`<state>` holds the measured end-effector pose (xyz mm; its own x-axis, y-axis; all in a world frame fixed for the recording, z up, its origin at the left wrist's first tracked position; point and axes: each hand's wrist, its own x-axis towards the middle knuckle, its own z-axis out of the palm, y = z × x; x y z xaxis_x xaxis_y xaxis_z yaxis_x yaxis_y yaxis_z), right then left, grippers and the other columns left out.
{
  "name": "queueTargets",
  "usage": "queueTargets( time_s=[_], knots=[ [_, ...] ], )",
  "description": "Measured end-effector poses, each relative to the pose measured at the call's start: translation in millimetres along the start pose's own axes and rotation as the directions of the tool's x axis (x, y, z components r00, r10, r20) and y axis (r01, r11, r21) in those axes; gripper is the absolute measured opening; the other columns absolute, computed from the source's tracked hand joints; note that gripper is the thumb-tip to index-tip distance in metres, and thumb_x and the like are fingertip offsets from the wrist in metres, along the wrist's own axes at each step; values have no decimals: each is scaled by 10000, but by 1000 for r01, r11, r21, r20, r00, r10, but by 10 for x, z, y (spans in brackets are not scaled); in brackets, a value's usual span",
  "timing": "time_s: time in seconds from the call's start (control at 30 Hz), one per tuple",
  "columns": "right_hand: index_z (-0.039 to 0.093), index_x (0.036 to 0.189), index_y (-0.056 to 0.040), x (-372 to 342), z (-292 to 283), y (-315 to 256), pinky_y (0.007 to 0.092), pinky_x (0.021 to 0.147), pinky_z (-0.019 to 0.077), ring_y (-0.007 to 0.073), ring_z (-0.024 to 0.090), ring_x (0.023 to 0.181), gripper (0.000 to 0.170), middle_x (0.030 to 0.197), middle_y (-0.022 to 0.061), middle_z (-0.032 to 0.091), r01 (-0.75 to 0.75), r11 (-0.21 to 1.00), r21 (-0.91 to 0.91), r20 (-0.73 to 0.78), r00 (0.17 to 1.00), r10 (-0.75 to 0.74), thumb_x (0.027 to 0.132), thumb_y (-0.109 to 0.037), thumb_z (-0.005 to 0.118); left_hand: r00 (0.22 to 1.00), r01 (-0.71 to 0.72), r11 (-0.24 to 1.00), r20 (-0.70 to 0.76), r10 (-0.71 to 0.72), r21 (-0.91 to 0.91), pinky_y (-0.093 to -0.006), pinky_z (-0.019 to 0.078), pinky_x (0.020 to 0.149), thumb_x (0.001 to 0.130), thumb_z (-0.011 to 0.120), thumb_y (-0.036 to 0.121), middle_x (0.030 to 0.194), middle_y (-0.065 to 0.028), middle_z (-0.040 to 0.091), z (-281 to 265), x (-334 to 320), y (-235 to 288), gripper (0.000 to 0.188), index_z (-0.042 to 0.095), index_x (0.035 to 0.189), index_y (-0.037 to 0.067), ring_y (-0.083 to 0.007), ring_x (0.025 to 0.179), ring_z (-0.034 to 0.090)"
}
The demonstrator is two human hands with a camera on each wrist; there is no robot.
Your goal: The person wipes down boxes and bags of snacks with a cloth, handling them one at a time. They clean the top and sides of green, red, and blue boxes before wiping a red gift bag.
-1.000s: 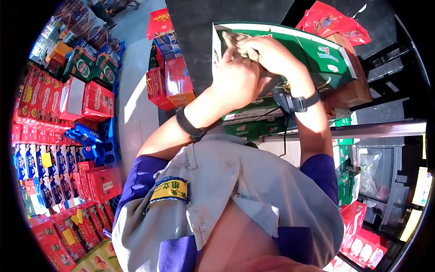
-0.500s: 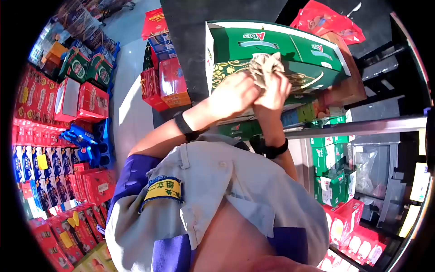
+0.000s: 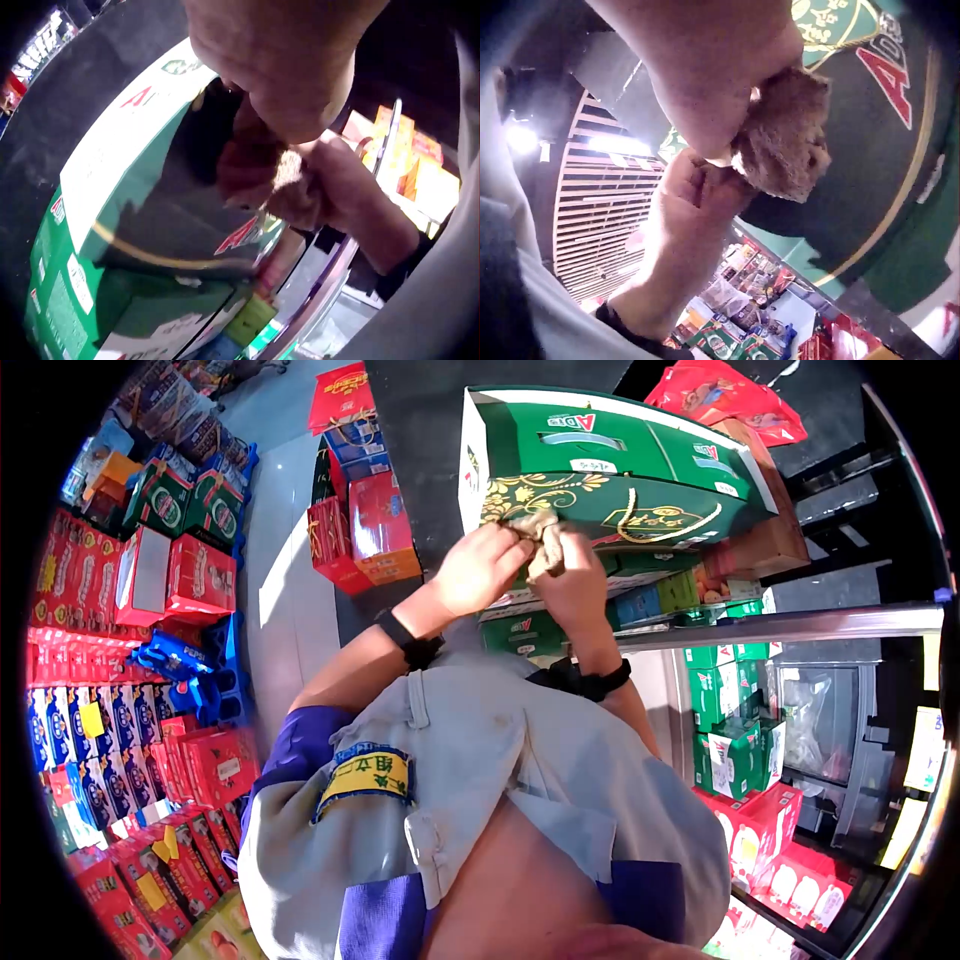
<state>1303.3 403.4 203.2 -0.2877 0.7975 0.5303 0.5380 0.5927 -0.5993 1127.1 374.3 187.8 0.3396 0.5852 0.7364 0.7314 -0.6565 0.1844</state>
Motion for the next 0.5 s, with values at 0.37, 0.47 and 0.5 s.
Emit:
queueTargets(
  time_s=[0.37, 0.47, 0.5],
  knots=[
    [571, 902, -57, 156, 706, -179, 390, 579, 516, 299, 662, 638, 135, 707, 143, 641, 112, 985, 133, -77, 992, -102, 874, -142, 672, 680, 548, 684, -220, -700, -483, -398, 523, 756, 897, 596, 42, 921, -206, 657, -487, 251, -418, 148, 615, 1040, 5, -378, 863, 651],
    [564, 938, -45, 195, 660, -389, 399, 612, 538, 302, 669, 656, 251, 745, 134, 667, 86, 993, 83, -124, 989, -75, 811, -173, 738, 807, 318, 857, -360, -469, -405, -404, 483, 865, 855, 606, -26, 1040, -185, 627, -263, 266, -449, 182, 605, 1035, -1, -363, 985, 598],
    [568, 942, -46, 254, 618, -458, 404, 618, 539, 307, 672, 661, 261, 751, 136, 673, 128, 991, 28, -161, 979, -122, 809, -189, 742, 805, 298, 853, -367, -466, -429, -400, 477, 874, 844, 604, -44, 1061, -176, 615, -274, 292, -442, 212, 595, 1050, 0, -354, 997, 588]
  ],
)
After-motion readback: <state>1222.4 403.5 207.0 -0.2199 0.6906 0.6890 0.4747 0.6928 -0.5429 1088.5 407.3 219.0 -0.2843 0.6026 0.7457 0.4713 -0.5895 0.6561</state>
